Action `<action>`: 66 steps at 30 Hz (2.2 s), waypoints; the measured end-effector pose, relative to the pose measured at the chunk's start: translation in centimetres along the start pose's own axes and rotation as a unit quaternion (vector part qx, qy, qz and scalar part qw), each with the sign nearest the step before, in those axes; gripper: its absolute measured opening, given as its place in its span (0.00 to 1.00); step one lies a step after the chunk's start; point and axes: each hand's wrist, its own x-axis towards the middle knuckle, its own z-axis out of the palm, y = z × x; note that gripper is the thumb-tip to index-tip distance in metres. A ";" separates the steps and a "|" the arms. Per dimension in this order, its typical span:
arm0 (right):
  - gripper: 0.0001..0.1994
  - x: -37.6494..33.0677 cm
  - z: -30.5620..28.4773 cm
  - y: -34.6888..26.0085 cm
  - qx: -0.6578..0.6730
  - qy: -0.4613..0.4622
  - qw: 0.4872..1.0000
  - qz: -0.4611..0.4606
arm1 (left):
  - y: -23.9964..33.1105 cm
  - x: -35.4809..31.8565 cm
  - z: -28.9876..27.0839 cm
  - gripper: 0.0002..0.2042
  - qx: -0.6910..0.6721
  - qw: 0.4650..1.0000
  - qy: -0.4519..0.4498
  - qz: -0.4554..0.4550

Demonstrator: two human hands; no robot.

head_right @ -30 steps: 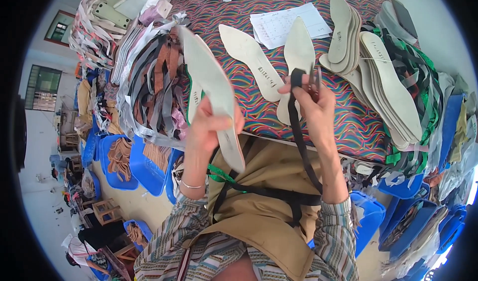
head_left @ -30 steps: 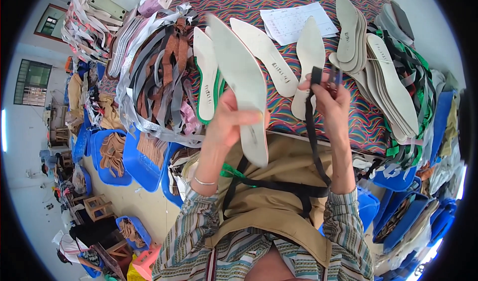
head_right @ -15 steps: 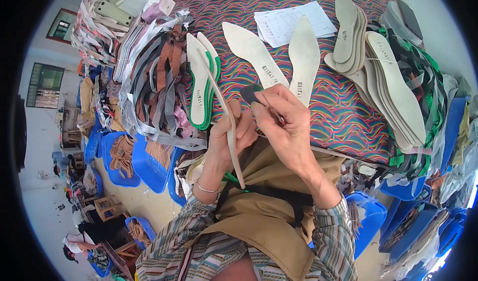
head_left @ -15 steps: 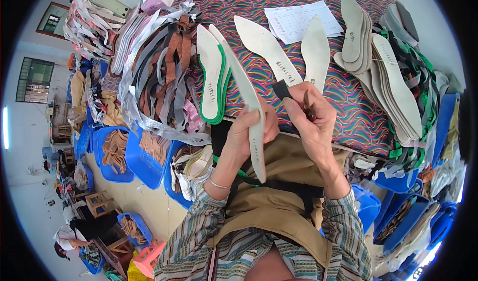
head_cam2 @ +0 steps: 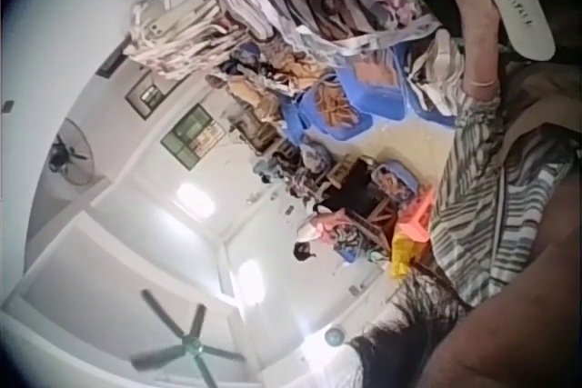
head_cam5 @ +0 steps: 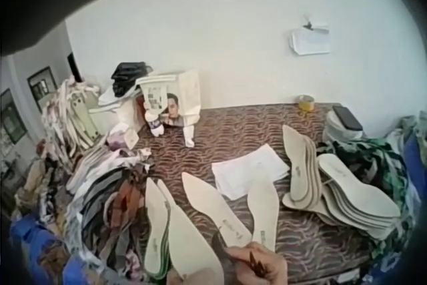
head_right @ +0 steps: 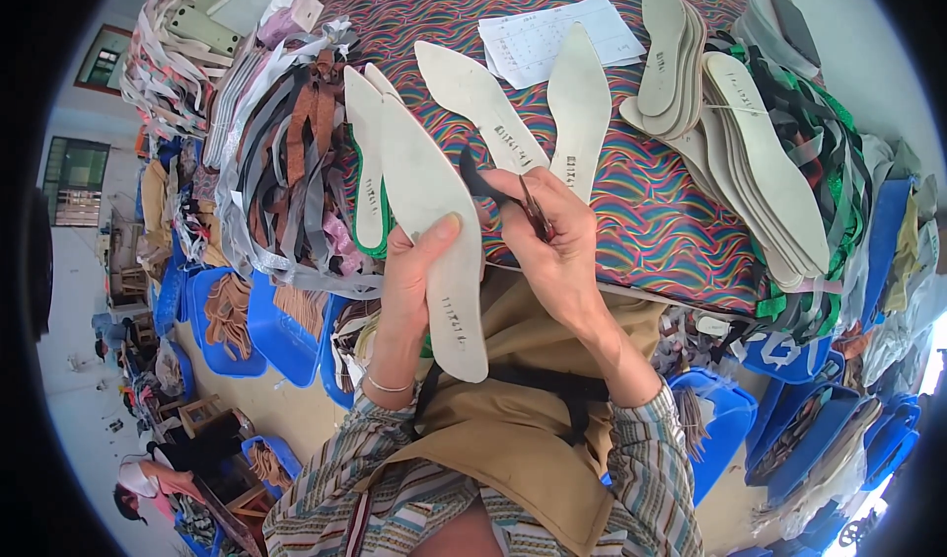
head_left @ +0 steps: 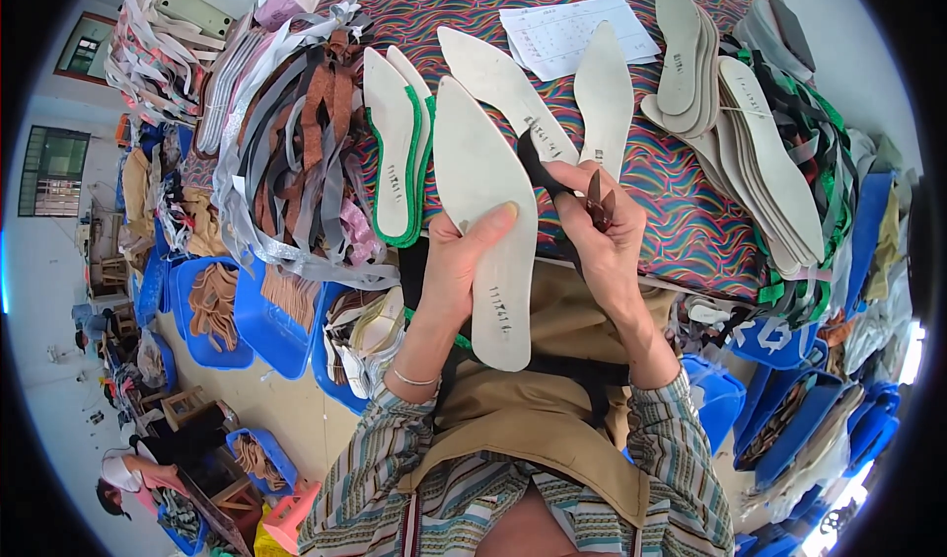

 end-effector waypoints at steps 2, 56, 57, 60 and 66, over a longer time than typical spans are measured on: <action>0.16 -0.4 -0.4 0.2 0.005 -0.011 1.000 0.019 | 0.0 0.3 -0.2 0.12 -0.017 1.000 0.001 -0.003; 0.10 -0.9 -1.7 0.0 -0.005 -0.004 0.996 0.089 | -0.1 -0.7 -0.4 0.13 -0.003 0.999 -0.030 -0.043; 0.09 -0.8 -1.7 -0.2 0.013 0.001 0.995 0.102 | -0.2 -0.8 -0.3 0.13 -0.004 0.999 -0.029 -0.043; 0.08 -0.5 -1.6 -0.3 0.049 0.012 0.990 0.128 | -0.3 -1.0 0.2 0.11 0.033 0.999 -0.019 -0.031; 0.07 -0.6 -1.6 0.4 0.087 0.038 0.990 0.107 | -0.1 -0.9 0.4 0.11 0.018 1.000 -0.019 -0.010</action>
